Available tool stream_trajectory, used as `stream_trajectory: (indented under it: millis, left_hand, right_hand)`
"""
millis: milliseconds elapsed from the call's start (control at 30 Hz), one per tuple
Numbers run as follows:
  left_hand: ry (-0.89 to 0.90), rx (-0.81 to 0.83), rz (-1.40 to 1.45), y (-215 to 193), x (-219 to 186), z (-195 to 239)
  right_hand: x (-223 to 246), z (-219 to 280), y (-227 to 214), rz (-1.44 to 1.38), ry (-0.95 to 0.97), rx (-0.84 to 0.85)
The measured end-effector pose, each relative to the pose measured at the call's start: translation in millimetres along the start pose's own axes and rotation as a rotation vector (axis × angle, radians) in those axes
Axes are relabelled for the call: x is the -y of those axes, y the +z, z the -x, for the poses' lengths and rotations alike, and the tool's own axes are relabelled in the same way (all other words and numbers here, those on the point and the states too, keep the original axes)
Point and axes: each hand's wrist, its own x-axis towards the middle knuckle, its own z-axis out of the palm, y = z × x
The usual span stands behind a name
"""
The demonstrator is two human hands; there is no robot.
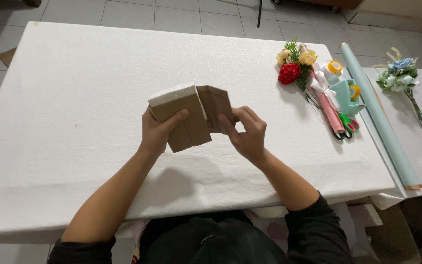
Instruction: Wrapping a small white box with brown paper and securing it with tape
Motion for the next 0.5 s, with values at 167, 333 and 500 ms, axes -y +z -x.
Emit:
stream_trajectory:
  millis: [167, 333, 500]
  left_hand:
    - [-0.016, 0.001, -0.088, 1, 4, 4]
    - [-0.047, -0.002, -0.168, 5, 14, 10]
    - [-0.026, -0.06, -0.243, 11, 18, 21]
  right_hand:
    - [29, 10, 9, 0.078, -0.124, -0.014]
    - [21, 24, 27, 0.27, -0.271, -0.038]
    - [14, 30, 34, 0.447, -0.433, 0.02]
